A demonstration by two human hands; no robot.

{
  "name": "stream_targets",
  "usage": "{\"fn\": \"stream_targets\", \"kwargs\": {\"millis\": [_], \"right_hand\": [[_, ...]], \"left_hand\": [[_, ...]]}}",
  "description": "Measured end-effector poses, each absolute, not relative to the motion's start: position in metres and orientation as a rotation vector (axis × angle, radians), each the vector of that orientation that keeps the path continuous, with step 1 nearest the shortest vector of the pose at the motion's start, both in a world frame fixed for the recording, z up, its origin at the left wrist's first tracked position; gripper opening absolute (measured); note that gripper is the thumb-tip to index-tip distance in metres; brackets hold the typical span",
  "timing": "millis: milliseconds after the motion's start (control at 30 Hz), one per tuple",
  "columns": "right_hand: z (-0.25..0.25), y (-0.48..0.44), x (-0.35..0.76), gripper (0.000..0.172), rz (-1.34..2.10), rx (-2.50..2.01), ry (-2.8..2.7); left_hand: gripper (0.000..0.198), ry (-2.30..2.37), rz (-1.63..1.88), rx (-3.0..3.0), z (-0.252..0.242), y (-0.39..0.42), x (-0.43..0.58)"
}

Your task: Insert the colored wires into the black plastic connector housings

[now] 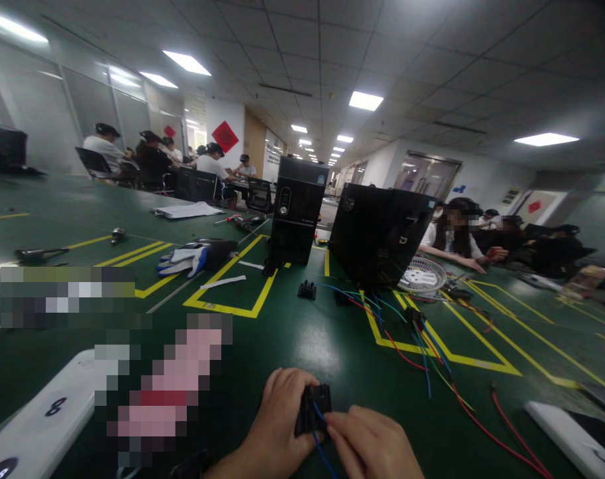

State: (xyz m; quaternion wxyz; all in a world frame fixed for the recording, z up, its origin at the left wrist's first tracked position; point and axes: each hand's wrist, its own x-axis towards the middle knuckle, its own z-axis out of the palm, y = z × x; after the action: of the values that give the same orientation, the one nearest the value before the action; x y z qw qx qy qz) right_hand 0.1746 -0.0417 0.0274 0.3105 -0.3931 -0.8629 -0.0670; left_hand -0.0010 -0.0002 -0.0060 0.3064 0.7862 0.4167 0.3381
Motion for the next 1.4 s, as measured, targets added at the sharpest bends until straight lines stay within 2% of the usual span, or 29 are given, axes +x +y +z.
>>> {"fn": "stream_targets", "kwargs": {"millis": [133,300,533,800,933,1133,1400], "right_hand": [[0.03,-0.04,0.176,0.035,-0.154,-1.039,-2.412],[0.035,-0.04,0.187,0.027,-0.045,-1.197,-2.486],[0.031,-0.04,0.179,0.031,-0.273,-1.033,-2.326],[0.036,-0.038,0.182,0.037,-0.255,-0.976,-2.464],[0.038,-0.038,0.188,0.035,-0.198,-1.121,-2.452],[0.032,-0.038,0.182,0.027,-0.31,-0.97,-2.319],[0.036,-0.039,0.186,0.025,-0.118,-1.037,-2.52]], "left_hand": [[0.04,1.103,0.905,2.078,-0.008,-0.001,-0.001],[0.042,1.107,0.878,2.061,-0.006,-0.002,-0.002],[0.04,1.099,0.875,2.091,-0.004,-0.002,-0.002],[0.042,1.082,0.888,2.087,-0.008,-0.001,-0.002],[0.044,1.1,0.862,2.068,-0.007,-0.001,-0.002],[0.042,1.102,0.882,2.068,-0.008,-0.002,-0.002],[0.039,1.098,0.899,2.062,-0.004,-0.002,-0.003]]}}
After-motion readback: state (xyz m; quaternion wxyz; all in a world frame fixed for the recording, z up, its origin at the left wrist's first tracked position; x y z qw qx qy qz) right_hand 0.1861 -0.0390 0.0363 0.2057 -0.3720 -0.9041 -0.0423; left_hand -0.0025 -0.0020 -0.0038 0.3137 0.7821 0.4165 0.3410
